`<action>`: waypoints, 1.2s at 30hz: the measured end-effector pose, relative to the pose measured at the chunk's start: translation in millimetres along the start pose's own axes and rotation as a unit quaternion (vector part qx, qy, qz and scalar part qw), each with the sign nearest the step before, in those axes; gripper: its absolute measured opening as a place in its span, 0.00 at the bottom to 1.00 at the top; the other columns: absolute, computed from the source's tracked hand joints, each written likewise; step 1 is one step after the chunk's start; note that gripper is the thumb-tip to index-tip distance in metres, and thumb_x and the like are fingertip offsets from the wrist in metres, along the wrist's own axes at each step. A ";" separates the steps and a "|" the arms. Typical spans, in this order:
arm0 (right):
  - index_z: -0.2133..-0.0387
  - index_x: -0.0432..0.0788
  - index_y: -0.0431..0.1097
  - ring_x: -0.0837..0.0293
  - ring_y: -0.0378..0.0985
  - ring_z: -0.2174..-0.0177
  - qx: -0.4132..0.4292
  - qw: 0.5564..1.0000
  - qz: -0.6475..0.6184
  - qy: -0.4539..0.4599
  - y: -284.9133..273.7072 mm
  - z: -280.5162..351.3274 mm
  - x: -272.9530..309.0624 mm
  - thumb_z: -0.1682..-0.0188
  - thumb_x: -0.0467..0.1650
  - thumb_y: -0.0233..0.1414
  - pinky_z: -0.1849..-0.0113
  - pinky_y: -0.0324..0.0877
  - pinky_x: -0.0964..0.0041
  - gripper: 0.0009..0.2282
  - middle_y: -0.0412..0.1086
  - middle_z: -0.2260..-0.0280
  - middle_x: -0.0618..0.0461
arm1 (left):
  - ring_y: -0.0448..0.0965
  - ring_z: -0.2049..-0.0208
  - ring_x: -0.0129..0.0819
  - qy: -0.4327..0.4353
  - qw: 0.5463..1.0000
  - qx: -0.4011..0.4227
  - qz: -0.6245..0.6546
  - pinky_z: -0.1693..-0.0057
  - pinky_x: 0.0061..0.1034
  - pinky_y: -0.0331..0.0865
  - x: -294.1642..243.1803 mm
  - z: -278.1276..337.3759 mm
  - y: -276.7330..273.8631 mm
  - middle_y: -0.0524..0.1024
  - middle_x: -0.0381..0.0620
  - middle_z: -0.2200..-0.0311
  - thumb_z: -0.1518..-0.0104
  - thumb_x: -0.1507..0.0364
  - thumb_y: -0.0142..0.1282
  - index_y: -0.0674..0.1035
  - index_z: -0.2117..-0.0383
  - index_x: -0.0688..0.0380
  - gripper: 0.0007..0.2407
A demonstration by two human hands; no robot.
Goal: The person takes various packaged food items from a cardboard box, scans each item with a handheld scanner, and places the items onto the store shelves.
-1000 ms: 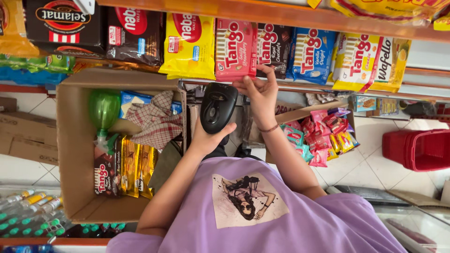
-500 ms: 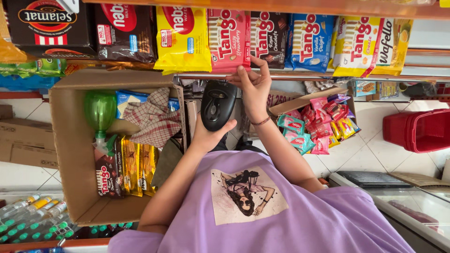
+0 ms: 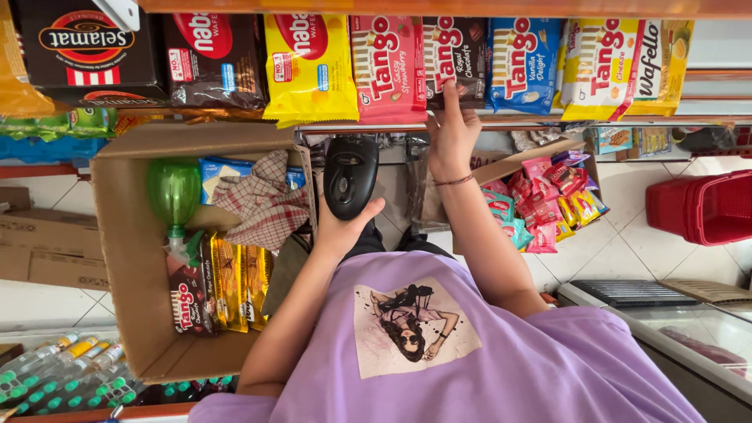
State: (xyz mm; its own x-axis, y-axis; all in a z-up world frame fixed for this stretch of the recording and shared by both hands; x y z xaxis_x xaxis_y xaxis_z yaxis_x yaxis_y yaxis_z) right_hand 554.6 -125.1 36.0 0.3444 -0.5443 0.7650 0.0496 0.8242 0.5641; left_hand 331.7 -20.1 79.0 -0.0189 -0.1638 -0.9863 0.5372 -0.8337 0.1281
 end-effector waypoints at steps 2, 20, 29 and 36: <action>0.66 0.46 0.72 0.66 0.77 0.70 -0.045 0.998 0.034 0.013 3.3 1.7 4.0 0.47 0.32 0.59 0.68 0.74 0.66 0.04 0.75 0.66 0.59 | 0.78 0.54 0.28 0.002 1.000 0.008 0.001 0.45 0.25 0.73 -0.6 -1.4 -2.5 0.79 0.44 0.54 0.49 0.75 0.70 0.77 0.50 0.64 0.20; 0.59 0.41 0.67 0.60 0.73 0.72 -0.010 1.000 0.014 0.015 -5.6 -2.1 0.0 0.42 0.33 0.62 0.70 0.71 0.61 0.11 0.73 0.66 0.49 | 0.81 0.56 0.26 -0.040 0.998 -0.019 0.036 0.48 0.24 0.76 -1.2 -3.2 -13.4 0.81 0.44 0.55 0.49 0.76 0.69 0.80 0.53 0.65 0.17; 0.48 0.42 0.67 0.56 0.76 0.53 0.099 0.989 -0.050 0.095 63.0 43.9 -29.5 0.46 0.30 0.59 0.53 0.74 0.53 0.15 0.72 0.53 0.53 | 0.80 0.60 0.25 -0.042 0.999 -0.022 0.003 0.50 0.24 0.75 2.1 -4.5 -13.7 0.82 0.43 0.61 0.49 0.75 0.70 0.81 0.56 0.66 0.15; 0.49 0.42 0.68 0.57 0.78 0.56 0.024 0.993 -0.087 0.071 66.9 34.6 -33.5 0.49 0.28 0.57 0.55 0.76 0.56 0.14 0.73 0.54 0.53 | 0.80 0.58 0.25 -0.051 0.997 -0.031 0.049 0.49 0.24 0.76 6.0 -3.2 -15.8 0.81 0.42 0.57 0.50 0.77 0.69 0.79 0.54 0.65 0.17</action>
State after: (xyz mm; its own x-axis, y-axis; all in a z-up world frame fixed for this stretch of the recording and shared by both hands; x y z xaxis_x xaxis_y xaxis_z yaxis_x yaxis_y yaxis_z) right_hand 513.9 -57.1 58.9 0.4628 -0.6472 0.6058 0.0752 0.7096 0.7006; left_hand 325.8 -6.2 70.7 -0.0475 -0.2986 -0.9532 0.5915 -0.7773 0.2141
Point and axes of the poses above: each hand's wrist, its own z-axis away from the middle knuckle, its own y-axis out of the palm, x = y × z, the point moved 1 cm from there along -z, towards the middle knuckle
